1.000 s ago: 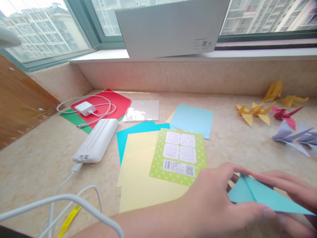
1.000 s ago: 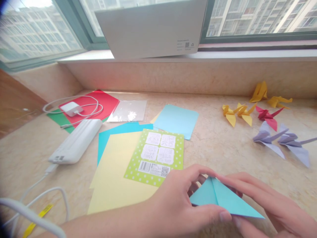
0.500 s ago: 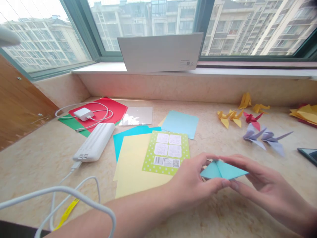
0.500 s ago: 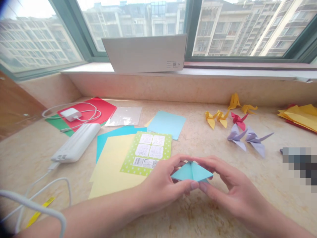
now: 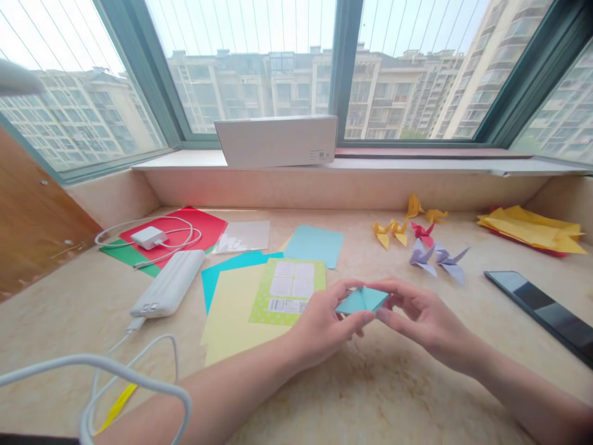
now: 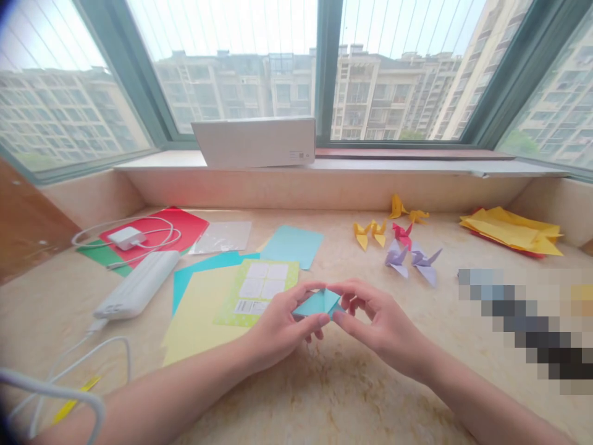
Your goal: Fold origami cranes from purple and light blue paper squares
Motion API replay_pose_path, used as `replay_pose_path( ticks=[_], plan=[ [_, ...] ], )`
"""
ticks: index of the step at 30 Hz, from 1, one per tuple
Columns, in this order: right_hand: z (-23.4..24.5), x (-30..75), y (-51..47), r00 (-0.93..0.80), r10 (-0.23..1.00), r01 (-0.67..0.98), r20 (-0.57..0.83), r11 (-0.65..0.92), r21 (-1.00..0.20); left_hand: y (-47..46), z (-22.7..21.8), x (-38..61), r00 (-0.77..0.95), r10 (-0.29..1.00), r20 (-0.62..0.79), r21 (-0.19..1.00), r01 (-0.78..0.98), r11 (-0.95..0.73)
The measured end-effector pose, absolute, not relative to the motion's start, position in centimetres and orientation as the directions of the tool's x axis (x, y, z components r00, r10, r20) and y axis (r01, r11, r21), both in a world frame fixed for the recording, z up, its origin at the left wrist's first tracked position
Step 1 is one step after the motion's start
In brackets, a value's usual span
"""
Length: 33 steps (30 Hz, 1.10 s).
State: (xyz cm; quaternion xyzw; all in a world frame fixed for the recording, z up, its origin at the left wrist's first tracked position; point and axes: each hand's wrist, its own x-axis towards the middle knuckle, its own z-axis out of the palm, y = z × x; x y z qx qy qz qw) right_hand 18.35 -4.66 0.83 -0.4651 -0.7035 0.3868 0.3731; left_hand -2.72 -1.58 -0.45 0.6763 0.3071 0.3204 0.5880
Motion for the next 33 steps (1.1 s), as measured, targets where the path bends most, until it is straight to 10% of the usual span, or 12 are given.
replay_pose_path(
  ticks=[33],
  plan=[
    [0.1, 17.3, -5.0, -0.163, 0.849, 0.610, 0.503, 0.487, -0.625, -1.4, -0.7, -2.8, 0.587, 0.805, 0.078, 0.922, 0.265, -0.282]
  ],
)
